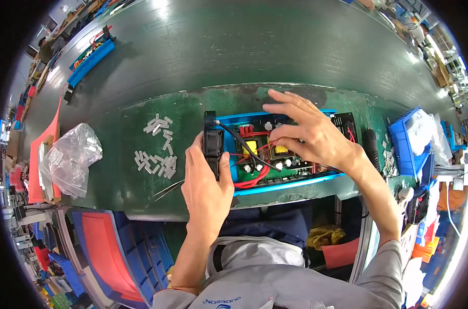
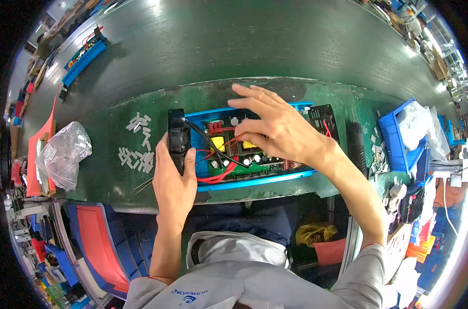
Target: Assemble the internal components and housing of an electronic device using an electric screwdriver on a production line.
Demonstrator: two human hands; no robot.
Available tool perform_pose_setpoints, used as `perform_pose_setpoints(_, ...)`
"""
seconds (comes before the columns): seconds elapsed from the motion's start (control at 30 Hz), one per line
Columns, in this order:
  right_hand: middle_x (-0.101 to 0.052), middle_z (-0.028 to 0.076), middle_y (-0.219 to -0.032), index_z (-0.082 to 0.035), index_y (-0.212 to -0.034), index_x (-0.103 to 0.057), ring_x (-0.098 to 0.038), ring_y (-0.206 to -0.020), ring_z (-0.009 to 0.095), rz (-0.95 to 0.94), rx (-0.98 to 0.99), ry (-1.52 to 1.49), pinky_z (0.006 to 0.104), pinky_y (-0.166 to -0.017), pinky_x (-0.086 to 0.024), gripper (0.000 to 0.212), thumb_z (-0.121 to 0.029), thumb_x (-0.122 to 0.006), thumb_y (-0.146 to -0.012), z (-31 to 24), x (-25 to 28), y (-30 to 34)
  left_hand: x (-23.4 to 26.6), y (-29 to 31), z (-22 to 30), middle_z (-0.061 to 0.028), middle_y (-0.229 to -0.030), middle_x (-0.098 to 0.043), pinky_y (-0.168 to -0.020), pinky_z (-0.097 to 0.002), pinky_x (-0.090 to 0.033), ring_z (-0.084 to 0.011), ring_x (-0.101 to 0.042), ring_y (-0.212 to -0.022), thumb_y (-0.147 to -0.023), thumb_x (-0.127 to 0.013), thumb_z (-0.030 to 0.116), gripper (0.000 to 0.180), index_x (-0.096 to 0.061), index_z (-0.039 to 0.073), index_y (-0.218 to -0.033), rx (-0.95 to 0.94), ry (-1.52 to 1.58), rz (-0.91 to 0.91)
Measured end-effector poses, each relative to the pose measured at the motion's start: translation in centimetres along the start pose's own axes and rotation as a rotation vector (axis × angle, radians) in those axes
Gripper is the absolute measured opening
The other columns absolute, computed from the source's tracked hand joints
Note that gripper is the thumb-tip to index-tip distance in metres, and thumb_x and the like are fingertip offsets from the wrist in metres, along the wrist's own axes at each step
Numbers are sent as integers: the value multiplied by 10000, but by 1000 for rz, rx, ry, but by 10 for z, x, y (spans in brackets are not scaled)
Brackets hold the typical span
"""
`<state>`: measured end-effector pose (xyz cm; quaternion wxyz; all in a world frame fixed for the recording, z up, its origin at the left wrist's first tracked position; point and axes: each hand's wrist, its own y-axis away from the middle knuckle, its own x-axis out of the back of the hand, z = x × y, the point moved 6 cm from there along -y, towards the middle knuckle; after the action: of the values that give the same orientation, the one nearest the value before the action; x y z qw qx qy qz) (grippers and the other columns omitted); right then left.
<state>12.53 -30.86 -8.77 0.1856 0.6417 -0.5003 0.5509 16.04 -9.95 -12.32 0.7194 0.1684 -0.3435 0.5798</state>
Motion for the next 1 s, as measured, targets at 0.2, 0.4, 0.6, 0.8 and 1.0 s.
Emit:
perform_pose_setpoints(0.2,-567,133,-1385,-86,-955,-725,-421,-1414,366,92,-26,-15,512,-1131,-386,148,-129,-766,-819,-2,-6,8,-10,11,-9,-193,-1176,-619,-811,-470,-531,-404,-643,-1007,-962,-628,156,443,-459,35,-1352,76,-105,-29)
perform_pose_setpoints(0.4,-579,135,-1351,-72,-1045,-701,-477,-1361,369,169,-108,5,484,-1075,-443,235,-70,-758,-817,-10,-5,22,-13,-5,-1,-204,-1142,-633,-821,-467,-509,-406,-633,-1000,-956,-637,124,402,-495,6,-1313,-115,-164,-3)
perform_pose_setpoints(0.6,-692,138,-1099,-28,-1076,-688,-660,-1031,330,452,-325,-42,412,-881,-525,352,68,-756,-744,-38,4,89,-3,-3,25,-190,-1165,-624,-856,-444,-499,-390,-631,-1021,-938,-662,104,432,-530,13,-1339,-241,-94,57)
perform_pose_setpoints(0.8,-687,88,-1077,-65,-1066,-727,-617,-911,279,385,-417,8,398,-785,-509,389,-4,-817,-692,-54,-21,116,-15,-28,55,-94,-1216,-682,-953,-403,-485,-285,-653,-1041,-751,-717,51,551,-644,86,-1296,-916,-219,74)
perform_pose_setpoints(1.0,-669,23,-1032,-143,-1072,-755,-559,-913,262,346,-419,112,384,-802,-483,414,-76,-858,-677,-59,-33,112,-46,-58,69,-65,-1200,-690,-996,-419,-485,-247,-660,-1051,-743,-704,55,517,-666,108,-1256,-1275,-174,-111)
